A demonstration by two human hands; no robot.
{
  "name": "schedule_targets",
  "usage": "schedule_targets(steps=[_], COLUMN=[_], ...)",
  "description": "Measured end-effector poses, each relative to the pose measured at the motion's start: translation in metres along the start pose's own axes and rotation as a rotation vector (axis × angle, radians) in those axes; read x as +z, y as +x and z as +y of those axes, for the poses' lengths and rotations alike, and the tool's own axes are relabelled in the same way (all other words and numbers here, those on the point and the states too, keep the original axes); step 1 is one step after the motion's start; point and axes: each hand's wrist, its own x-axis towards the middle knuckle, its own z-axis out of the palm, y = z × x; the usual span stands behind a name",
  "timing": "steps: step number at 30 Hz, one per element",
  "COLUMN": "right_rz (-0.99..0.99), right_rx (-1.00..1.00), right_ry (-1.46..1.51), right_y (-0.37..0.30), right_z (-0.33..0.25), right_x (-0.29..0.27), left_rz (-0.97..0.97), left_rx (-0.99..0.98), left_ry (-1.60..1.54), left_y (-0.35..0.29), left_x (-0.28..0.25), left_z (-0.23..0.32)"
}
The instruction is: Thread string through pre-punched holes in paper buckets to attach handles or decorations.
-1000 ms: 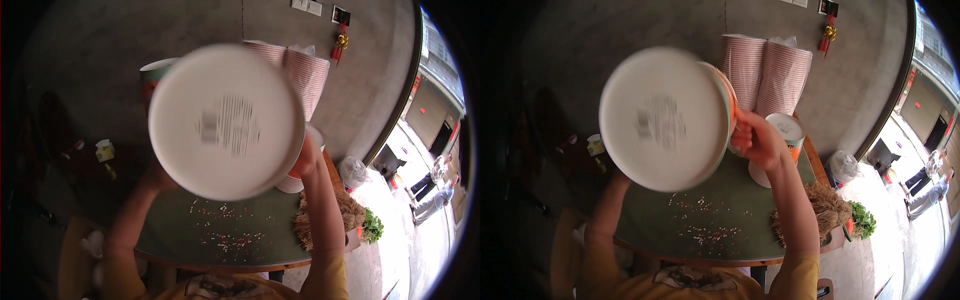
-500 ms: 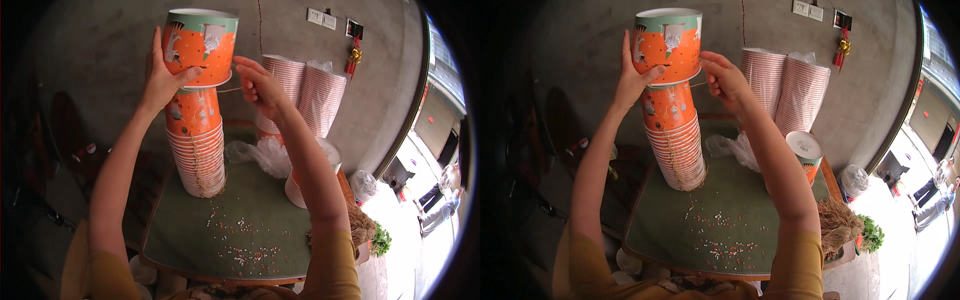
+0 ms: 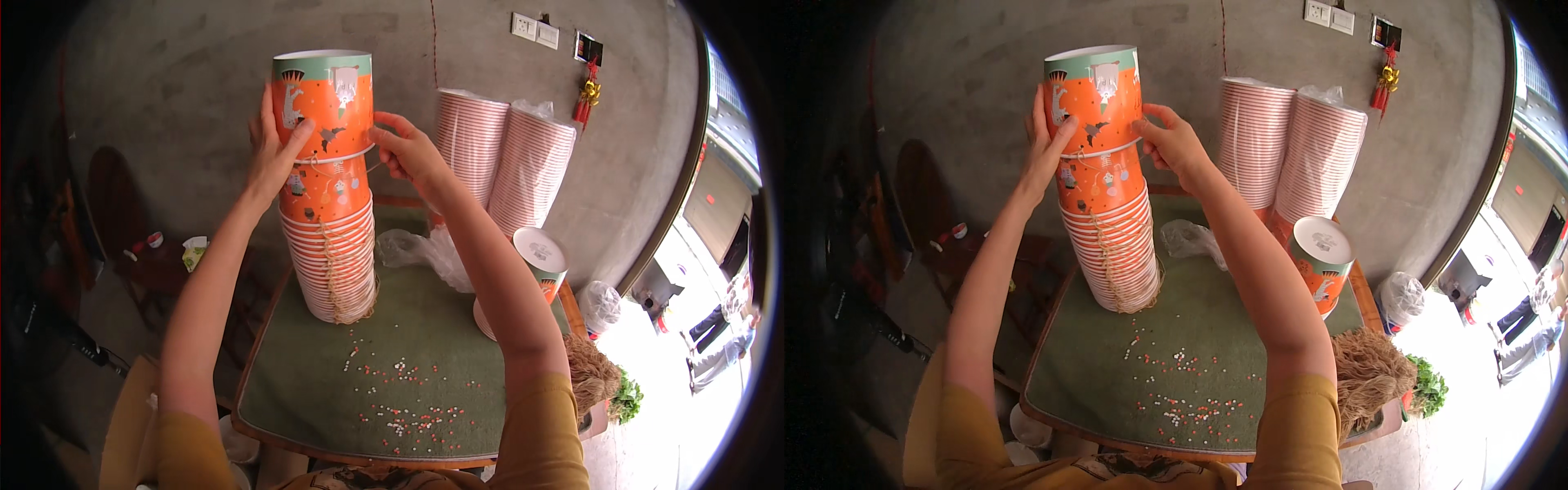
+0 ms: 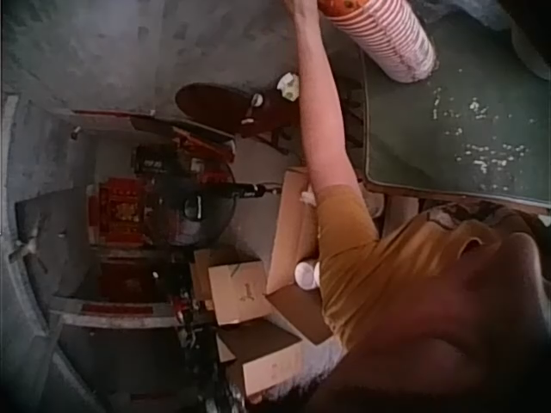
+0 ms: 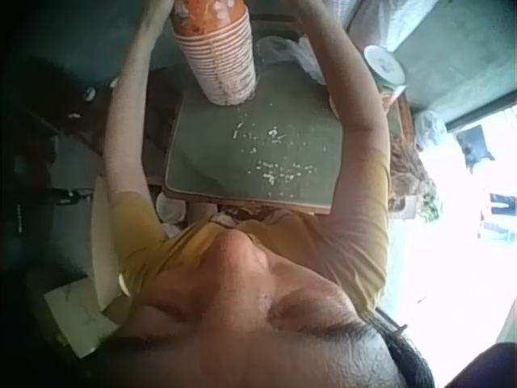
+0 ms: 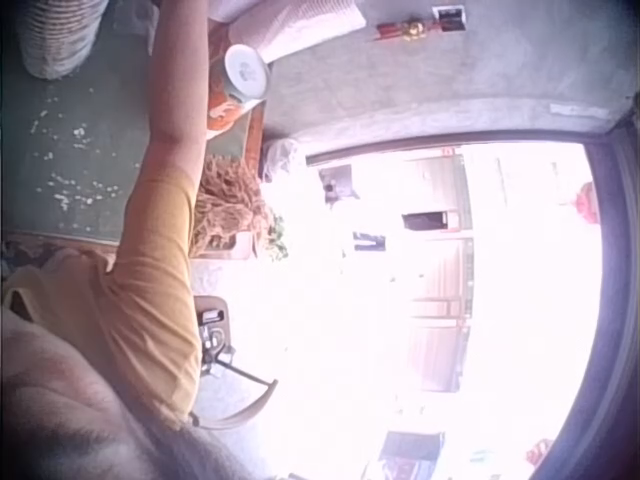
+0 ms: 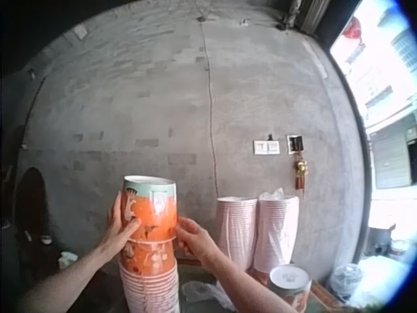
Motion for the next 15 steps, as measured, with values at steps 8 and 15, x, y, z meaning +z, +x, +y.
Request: schedule_targets(steps=[8, 15], right_rz=[-0.042, -0.054], right_rx=[0.044, 0.02], right_ry=[-0.013, -0.034], right_y=[-0.007, -0.01], right_z=[0.025, 0.04], right_x=[0.003, 0.005], left_rz=[0.081, 0.075], left_rx=[0.012, -0.041], left_ry=[0.017, -0.049], left_y=[-0.032, -0.05], left_x=[0.011, 0.015], left_z=[-0.019, -0.024])
